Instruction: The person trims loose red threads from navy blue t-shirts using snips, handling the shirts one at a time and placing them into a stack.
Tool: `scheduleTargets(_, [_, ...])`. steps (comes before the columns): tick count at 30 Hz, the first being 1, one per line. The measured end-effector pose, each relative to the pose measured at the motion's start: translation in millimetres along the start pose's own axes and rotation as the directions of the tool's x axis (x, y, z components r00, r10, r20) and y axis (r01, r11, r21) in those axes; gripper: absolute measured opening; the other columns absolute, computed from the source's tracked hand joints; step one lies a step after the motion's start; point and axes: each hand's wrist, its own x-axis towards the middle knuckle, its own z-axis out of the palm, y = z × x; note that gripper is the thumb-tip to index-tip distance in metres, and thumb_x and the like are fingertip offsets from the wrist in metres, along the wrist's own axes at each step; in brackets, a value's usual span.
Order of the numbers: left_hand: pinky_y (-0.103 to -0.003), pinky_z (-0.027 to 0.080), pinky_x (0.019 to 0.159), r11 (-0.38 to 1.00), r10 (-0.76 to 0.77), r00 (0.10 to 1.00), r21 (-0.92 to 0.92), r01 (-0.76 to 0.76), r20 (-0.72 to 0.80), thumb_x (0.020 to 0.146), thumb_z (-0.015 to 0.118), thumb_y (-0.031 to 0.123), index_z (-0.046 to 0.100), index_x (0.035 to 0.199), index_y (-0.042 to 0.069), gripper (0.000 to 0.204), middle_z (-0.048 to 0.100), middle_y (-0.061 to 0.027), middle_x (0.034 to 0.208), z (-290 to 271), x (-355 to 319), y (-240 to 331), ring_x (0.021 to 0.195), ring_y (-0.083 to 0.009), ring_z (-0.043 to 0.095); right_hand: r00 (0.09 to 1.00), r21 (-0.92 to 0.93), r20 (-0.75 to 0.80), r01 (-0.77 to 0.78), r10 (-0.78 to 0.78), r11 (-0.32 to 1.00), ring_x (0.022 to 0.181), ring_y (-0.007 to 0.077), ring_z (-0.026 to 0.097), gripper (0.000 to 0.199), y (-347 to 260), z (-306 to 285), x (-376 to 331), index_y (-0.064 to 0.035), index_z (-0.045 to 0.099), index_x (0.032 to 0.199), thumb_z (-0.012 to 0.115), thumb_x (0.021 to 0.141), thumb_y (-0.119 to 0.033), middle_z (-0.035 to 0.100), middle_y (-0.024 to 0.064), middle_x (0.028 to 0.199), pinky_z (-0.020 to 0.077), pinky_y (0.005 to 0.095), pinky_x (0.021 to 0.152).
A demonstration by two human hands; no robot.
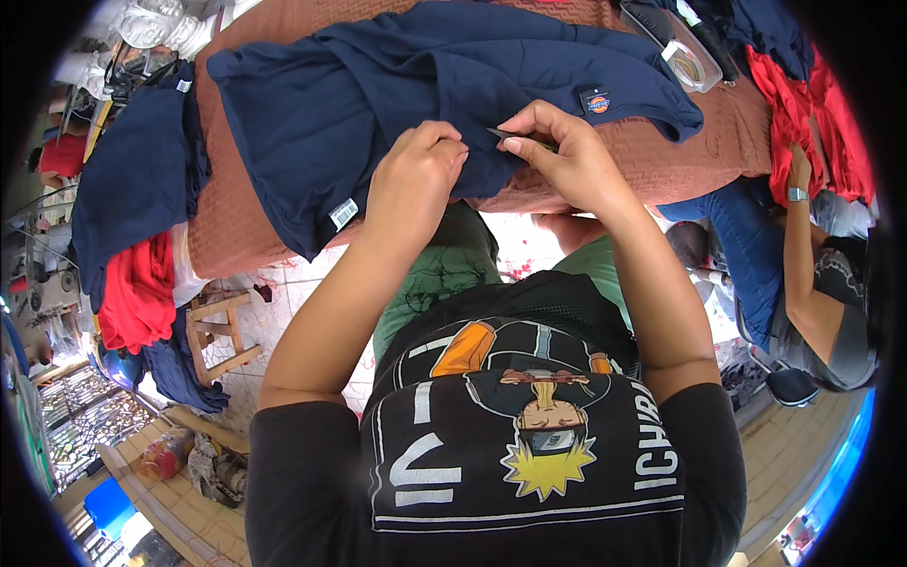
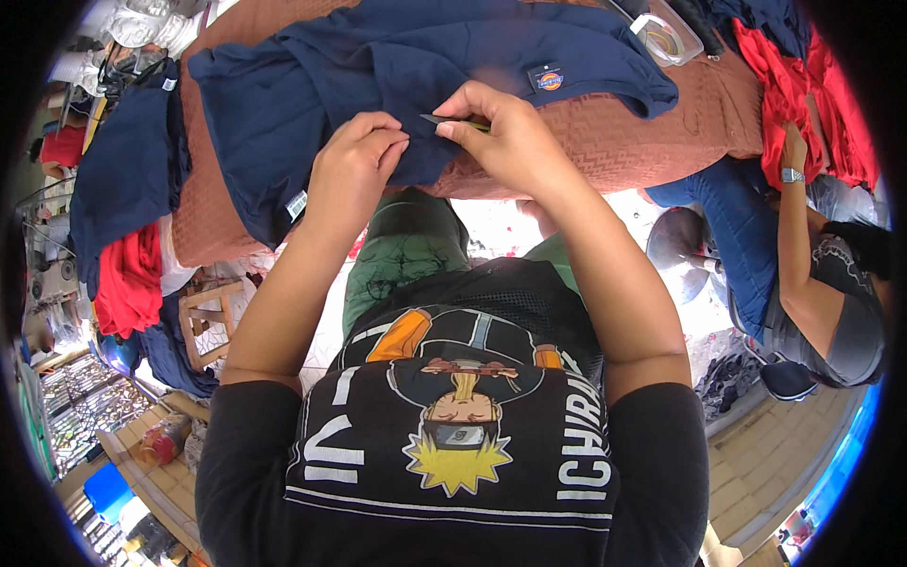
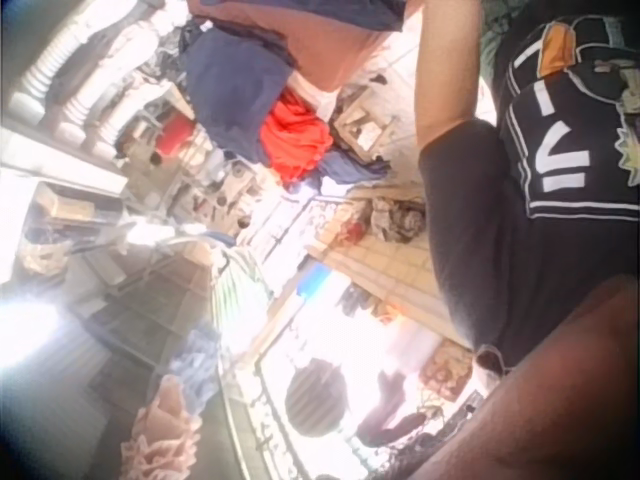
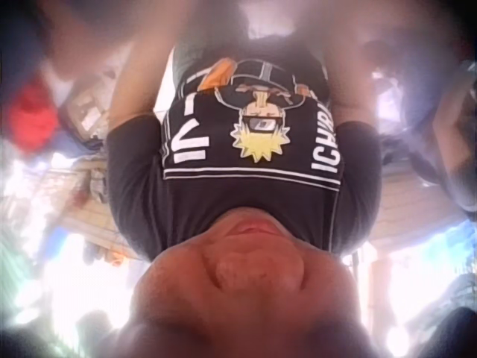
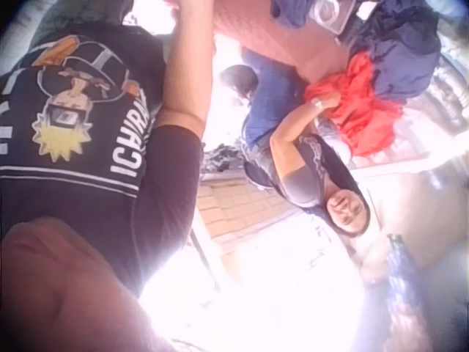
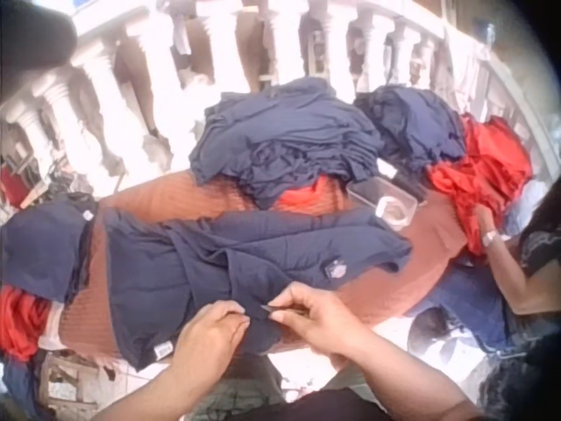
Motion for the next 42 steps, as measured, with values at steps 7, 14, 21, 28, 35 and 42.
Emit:
scheduleTargets(7, [-0.030, 0.051, 0.064, 0.873, -0.147, 0.893, -0.369, 0.319, 0.425, 0.091, 0.063, 0.014, 0.066, 0.094, 0.005, 0.011, 0.067, -0.0075, 0.076, -12.7, 29.3, -14.7, 0.069, -0.0174, 0.065, 0.996, 0.036, 0.076, -0.056, 0.054, 0.998, 0.082, 0.0114, 0.061, 0.018, 3.2, -2.1, 1.9, -0.0011, 0.063, 0.104, 0.068, 0.089, -0.010, 0.068, 0.0062, 0.089, 0.0489, 0.0277, 0.074])
scheduleTargets(14, [-0.027, 0.047, 0.062, 0.834, -0.133, 0.839, -0.399, 0.382, 0.527, 0.095, 0.059, 0.016, 0.062, 0.098, 0.005, 0.011, 0.065, -0.0057, 0.072, -9.9, 35.8, -30.0, 0.066, -0.0125, 0.063, 0.991, -0.094, 0.126, -0.043, 0.054, 0.995, 0.081, 0.0126, 0.063, 0.017, -8.4, -3.2, 0.3, -0.0009, 0.062, 0.103, 0.067, 0.089, -0.008, 0.069, 0.0076, 0.087, 0.0506, 0.0288, 0.074])
scheduleTargets(21, [-0.027, 0.049, 0.066, 0.812, -0.087, 0.849, -0.456, 0.364, 0.522, 0.095, 0.057, 0.015, 0.060, 0.099, 0.004, 0.012, 0.066, -0.0053, 0.079, -5.1, 35.9, -37.1, 0.069, -0.0128, 0.064, 0.987, -0.169, 0.160, 0.060, -0.033, 0.984, 0.081, 0.0149, 0.065, 0.018, -18.0, -2.9, 1.3, -0.0003, 0.061, 0.103, 0.067, 0.088, -0.006, 0.068, 0.0095, 0.088, 0.0512, 0.0297, 0.073])
scheduleTargets(28, [-0.027, 0.050, 0.067, 0.798, -0.085, 0.843, -0.471, 0.376, 0.530, 0.096, 0.057, 0.015, 0.059, 0.099, 0.004, 0.012, 0.066, -0.0056, 0.081, -4.1, 35.6, -38.6, 0.070, -0.0130, 0.064, 0.983, -0.220, 0.174, 0.105, -0.067, 0.970, 0.081, 0.0116, 0.062, 0.017, -17.8, -2.6, 2.8, 0.0002, 0.062, 0.104, 0.065, 0.088, -0.004, 0.068, 0.0074, 0.089, 0.0497, 0.0274, 0.074])
scheduleTargets(35, [-0.027, 0.049, 0.067, 0.803, -0.098, 0.835, -0.453, 0.388, 0.542, 0.096, 0.057, 0.015, 0.060, 0.099, 0.004, 0.012, 0.066, -0.0053, 0.081, -5.7, 36.3, -36.7, 0.070, -0.0124, 0.064, 0.984, -0.247, 0.161, 0.119, -0.080, 0.962, 0.081, 0.0123, 0.063, 0.017, -19.1, -2.5, 2.9, 0.0005, 0.062, 0.104, 0.066, 0.088, -0.005, 0.069, 0.0081, 0.089, 0.0501, 0.0278, 0.075])
scheduleTargets(42, [-0.027, 0.049, 0.067, 0.794, -0.090, 0.847, -0.476, 0.379, 0.524, 0.095, 0.058, 0.015, 0.060, 0.099, 0.004, 0.012, 0.065, -0.0048, 0.080, -5.2, 35.8, -36.5, 0.070, -0.0120, 0.063, 0.985, -0.242, 0.166, 0.092, -0.052, 0.966, 0.081, 0.0122, 0.063, 0.018, -20.5, -4.4, 2.2, 0.0003, 0.062, 0.104, 0.066, 0.088, -0.006, 0.069, 0.0079, 0.089, 0.0501, 0.0278, 0.075])
